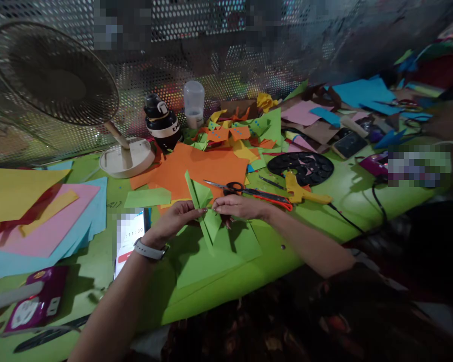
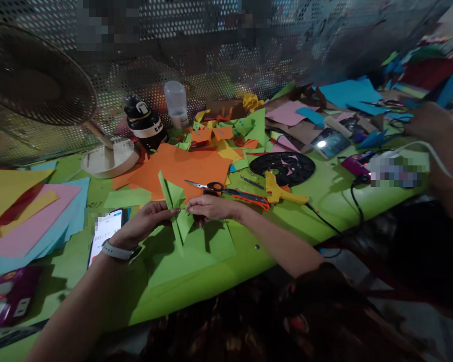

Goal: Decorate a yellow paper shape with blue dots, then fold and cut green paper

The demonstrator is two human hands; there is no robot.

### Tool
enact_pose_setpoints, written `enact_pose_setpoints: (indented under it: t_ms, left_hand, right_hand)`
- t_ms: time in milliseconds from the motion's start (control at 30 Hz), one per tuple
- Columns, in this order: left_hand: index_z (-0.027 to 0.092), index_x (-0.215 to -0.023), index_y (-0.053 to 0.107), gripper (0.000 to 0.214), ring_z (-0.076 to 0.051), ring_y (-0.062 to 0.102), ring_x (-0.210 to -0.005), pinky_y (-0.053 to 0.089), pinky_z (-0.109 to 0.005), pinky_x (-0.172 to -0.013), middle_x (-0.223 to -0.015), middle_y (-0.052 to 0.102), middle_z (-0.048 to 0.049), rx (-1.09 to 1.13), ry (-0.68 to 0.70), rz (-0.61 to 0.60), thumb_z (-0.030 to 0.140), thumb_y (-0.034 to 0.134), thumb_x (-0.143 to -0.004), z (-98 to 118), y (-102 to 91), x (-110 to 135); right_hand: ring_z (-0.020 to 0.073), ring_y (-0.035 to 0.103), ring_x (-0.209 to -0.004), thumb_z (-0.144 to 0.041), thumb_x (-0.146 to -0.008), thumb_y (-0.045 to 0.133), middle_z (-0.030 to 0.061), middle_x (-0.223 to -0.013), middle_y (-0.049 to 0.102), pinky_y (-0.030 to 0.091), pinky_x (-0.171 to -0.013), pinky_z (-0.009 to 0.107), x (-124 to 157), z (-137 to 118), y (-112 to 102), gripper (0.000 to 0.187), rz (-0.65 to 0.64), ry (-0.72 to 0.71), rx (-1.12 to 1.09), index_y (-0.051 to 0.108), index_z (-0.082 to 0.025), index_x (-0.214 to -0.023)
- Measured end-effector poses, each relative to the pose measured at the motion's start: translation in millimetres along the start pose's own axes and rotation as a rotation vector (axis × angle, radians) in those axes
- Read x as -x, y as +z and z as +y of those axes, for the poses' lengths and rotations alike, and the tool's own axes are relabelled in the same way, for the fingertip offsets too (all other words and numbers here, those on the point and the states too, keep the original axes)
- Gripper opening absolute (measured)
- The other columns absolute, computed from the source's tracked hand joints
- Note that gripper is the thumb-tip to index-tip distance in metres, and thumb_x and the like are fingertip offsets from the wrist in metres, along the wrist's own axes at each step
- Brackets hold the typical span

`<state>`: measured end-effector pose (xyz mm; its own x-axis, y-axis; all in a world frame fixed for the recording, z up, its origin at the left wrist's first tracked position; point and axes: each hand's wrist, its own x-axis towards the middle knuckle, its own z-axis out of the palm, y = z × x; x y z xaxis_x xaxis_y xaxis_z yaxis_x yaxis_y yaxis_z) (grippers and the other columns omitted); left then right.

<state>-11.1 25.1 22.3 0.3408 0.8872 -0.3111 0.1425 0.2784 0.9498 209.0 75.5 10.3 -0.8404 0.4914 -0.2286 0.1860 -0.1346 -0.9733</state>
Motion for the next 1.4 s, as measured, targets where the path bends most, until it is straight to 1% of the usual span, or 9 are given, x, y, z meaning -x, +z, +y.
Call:
enact_pose_setpoints:
  t_ms: [200,333,467,533,733,900,1067,1267,1400]
  left_hand:
    - [0.019,-0.090,0.076,0.022,-0.013,0.062,-0.074,0.048,-0.024,-0.068,-0.085,0.072,-0.0057,-0.010,0.002,-0.019,0.037,0.072,-0.078,-1.8,-3.1,-0.5]
    - [0.018,-0.088,0.075,0.021,-0.012,0.059,-0.071,0.047,-0.023,-0.066,-0.083,0.070,-0.0047,-0.016,-0.002,-0.032,0.037,0.072,-0.079,0.2,-2.4,0.6]
    - [0.018,-0.079,0.072,0.018,-0.011,0.053,-0.064,0.044,-0.022,-0.063,-0.070,0.062,-0.0001,-0.016,-0.005,-0.044,0.036,0.072,-0.078,1.2,0.9,1.0]
    - [0.018,-0.073,0.069,0.018,-0.010,0.050,-0.060,0.043,-0.022,-0.060,-0.064,0.057,0.0025,-0.012,-0.010,-0.067,0.035,0.073,-0.077,-0.7,2.7,0.1]
    - [0.017,-0.072,0.066,0.019,-0.009,0.047,-0.058,0.042,-0.022,-0.059,-0.063,0.055,0.0033,-0.053,-0.018,-0.104,0.034,0.073,-0.077,-7.2,4.5,-3.6]
    - [0.016,-0.080,0.069,0.023,-0.010,0.052,-0.064,0.044,-0.023,-0.063,-0.072,0.062,0.0001,-0.049,-0.045,-0.087,0.040,0.070,-0.079,-7.0,5.2,-5.7]
    - [0.017,-0.082,0.072,0.021,-0.009,0.049,-0.058,0.038,-0.022,-0.057,-0.068,0.064,0.0005,-0.056,0.026,-0.032,0.038,0.072,-0.078,-10.2,6.7,-7.1]
    - [0.018,-0.086,0.074,0.019,-0.010,0.054,-0.065,0.040,-0.022,-0.062,-0.075,0.067,-0.0007,-0.019,0.013,-0.064,0.036,0.070,-0.080,-12.9,0.8,-5.6]
    - [0.020,-0.091,0.072,0.021,-0.010,0.055,-0.069,0.042,-0.021,-0.062,-0.080,0.065,-0.0001,0.079,0.000,-0.003,0.037,0.071,-0.079,-10.6,-1.0,-4.2]
  right_hand:
    - [0.0070,0.054,-0.047,-0.029,-0.095,0.054,-0.0043,-0.060,0.060,0.038,-0.050,0.021,3.1,-3.1,-2.6,0.018,0.020,0.013,0.071,0.052,-0.018,-0.081]
    - [0.0075,0.055,-0.048,-0.035,-0.092,0.056,-0.0038,-0.059,0.060,0.038,-0.049,0.020,8.4,-5.4,-8.4,0.023,-0.014,-0.027,0.092,0.052,-0.018,-0.077]
    - [0.0088,0.057,-0.053,-0.040,-0.086,0.064,-0.0037,-0.062,0.059,0.046,-0.052,0.021,6.5,-1.6,-10.1,0.026,0.156,-0.099,0.142,0.056,-0.017,-0.080]
    - [0.0082,0.056,-0.051,-0.043,-0.081,0.070,-0.0050,-0.061,0.057,0.045,-0.049,0.021,2.7,1.7,-8.0,0.030,0.228,-0.155,0.176,0.056,-0.017,-0.079]
    - [0.0084,0.055,-0.043,-0.049,-0.082,0.067,-0.0045,-0.052,0.057,0.045,-0.043,0.020,-6.6,8.0,-0.3,0.038,0.262,-0.188,0.152,0.051,-0.018,-0.067]
    - [0.0083,0.054,-0.040,-0.050,-0.083,0.066,-0.0052,-0.050,0.057,0.045,-0.041,0.019,-7.8,8.4,3.1,0.040,0.282,-0.196,0.130,0.050,-0.018,-0.066]
    - [0.0073,0.053,-0.040,-0.046,-0.081,0.069,-0.0064,-0.048,0.055,0.043,-0.040,0.018,-9.2,9.2,6.7,0.038,0.318,-0.198,0.118,0.050,-0.018,-0.064]
    - [0.0084,0.054,-0.039,-0.046,-0.081,0.068,-0.0046,-0.049,0.059,0.047,-0.039,0.020,-7.9,7.6,3.0,0.035,0.239,-0.158,0.007,0.054,-0.017,-0.066]
    - [0.0080,0.053,-0.038,-0.046,-0.079,0.069,-0.0048,-0.048,0.058,0.046,-0.039,0.019,-8.8,7.3,2.7,0.034,0.352,-0.205,-0.041,0.056,-0.017,-0.066]
